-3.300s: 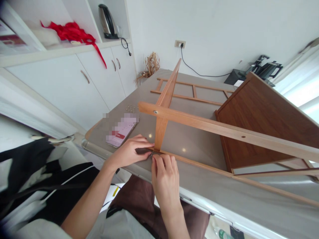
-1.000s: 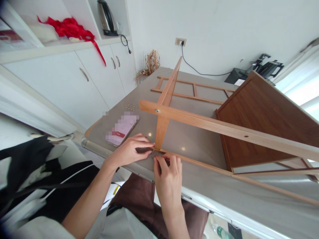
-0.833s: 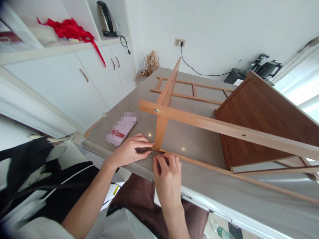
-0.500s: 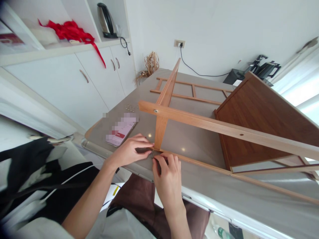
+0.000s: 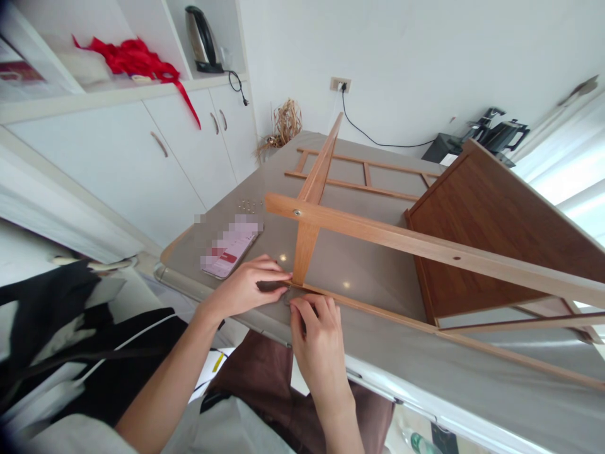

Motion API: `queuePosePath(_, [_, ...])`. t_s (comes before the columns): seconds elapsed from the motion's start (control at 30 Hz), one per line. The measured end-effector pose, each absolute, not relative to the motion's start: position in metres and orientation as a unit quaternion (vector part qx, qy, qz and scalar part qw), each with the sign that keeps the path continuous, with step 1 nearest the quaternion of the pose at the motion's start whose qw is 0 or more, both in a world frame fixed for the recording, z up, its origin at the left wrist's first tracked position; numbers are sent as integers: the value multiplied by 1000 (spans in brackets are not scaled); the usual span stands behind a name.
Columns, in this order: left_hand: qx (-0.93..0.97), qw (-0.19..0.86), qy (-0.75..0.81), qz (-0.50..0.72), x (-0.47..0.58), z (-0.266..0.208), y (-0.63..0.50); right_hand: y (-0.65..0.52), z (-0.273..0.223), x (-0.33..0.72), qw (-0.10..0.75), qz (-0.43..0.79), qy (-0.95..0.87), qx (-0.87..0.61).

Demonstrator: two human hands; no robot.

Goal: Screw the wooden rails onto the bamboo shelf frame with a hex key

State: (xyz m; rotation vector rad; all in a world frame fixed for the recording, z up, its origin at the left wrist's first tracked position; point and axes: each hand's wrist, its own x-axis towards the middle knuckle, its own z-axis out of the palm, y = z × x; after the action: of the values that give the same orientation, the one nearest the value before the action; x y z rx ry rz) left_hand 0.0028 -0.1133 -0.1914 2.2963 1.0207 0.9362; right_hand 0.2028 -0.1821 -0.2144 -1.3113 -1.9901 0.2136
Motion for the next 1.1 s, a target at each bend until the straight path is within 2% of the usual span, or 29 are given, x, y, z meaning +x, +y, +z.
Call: queuePosePath(1.1, [831, 244, 369, 337, 2, -191, -113, -184, -205, 183, 372, 2, -755, -539])
